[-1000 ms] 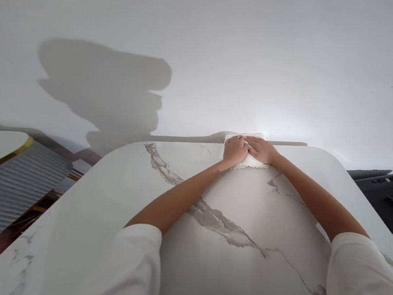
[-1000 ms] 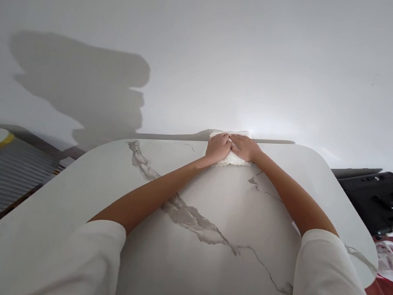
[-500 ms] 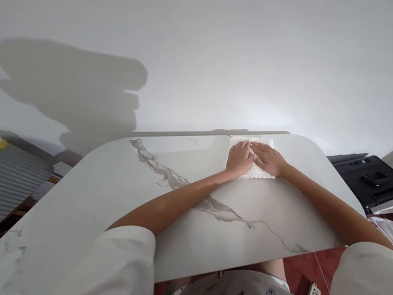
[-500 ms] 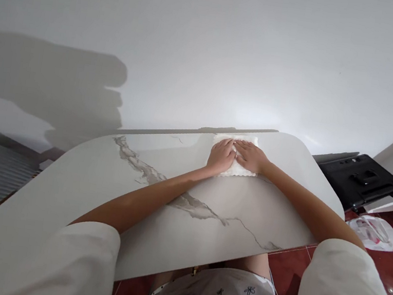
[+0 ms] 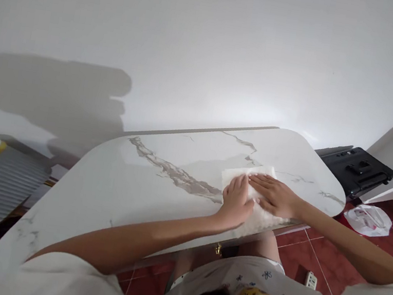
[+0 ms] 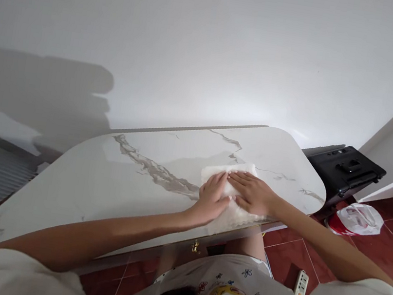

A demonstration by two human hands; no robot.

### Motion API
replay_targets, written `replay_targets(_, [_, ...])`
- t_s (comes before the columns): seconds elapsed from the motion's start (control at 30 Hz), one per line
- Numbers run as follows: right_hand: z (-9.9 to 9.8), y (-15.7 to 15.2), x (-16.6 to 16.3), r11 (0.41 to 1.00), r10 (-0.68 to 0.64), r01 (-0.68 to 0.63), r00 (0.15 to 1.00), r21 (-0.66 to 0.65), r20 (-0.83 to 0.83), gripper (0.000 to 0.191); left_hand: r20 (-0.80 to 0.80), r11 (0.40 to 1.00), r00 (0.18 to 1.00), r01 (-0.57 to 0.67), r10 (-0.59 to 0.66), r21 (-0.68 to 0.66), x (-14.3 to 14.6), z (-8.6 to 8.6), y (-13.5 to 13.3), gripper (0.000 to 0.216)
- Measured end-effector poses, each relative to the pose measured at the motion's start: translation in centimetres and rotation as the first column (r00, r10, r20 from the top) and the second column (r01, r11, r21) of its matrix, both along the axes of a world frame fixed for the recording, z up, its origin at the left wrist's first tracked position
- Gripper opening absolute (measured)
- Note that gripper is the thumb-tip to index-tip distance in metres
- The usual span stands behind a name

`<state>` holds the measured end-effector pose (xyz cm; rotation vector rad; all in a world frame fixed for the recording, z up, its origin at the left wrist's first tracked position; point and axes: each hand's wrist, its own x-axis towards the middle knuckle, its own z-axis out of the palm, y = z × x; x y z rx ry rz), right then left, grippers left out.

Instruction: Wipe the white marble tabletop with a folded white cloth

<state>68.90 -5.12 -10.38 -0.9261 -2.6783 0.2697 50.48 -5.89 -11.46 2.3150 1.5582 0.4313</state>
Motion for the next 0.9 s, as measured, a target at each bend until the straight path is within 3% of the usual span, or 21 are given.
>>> replay_targets(0.13, [0.6, -2.4, 2.0, 1.000, -0.006, 0.006, 1.000, -0.031, 0.022, 0.057, -0.076, 0.970, 0.971, 0.231, -0.226, 0.074, 0.7, 0.7, -2.2, 0.067])
replay_targets(0.23, [0.4, -3.2, 3.9, 0.999, -0.039, 0.039, 0.998, 0.012, 0.054, 0.058, -0.094, 0.954, 0.957, 0.284, -0.276, 0.092, 2.5, 0.9, -2.5, 0.069])
replay_targets(0.33, [-0.6, -3.6, 5.4, 0.972, -0.225, 0.219, 0.972, 0.085, 0.065, 0.058, -0.097, 0.952, 0.955, 0.291, -0.282, 0.098, 4.8, 0.7, -1.5, 0.068])
replay_targets(0.43, [-1.6, -3.1, 6.1, 0.892, -0.442, 0.434, 0.896, 0.126, 0.042, 0.059, -0.096, 0.945, 0.948, 0.311, -0.302, 0.099, 6.6, 0.6, 0.4, 0.065])
replay_targets(0.57, [-2.3, -0.3, 5.8, 0.844, -0.532, 0.526, 0.845, 0.103, 0.049, 0.054, -0.138, 0.945, 0.946, 0.308, -0.293, 0.110, 8.0, 0.6, 3.8, 0.058])
replay_targets(0.7, [-2.3, 4.5, 4.5, 0.819, -0.569, 0.560, 0.820, 0.128, 0.051, 0.051, -0.181, 0.959, 0.963, 0.230, -0.199, 0.165, 8.3, 0.5, 7.8, 0.053])
replay_targets(0.9, [-2.1, 11.9, 2.2, 0.857, -0.508, 0.501, 0.861, 0.117, 0.036, 0.051, -0.175, 0.967, 0.984, 0.075, -0.032, 0.242, 6.7, -0.1, 13.7, 0.050])
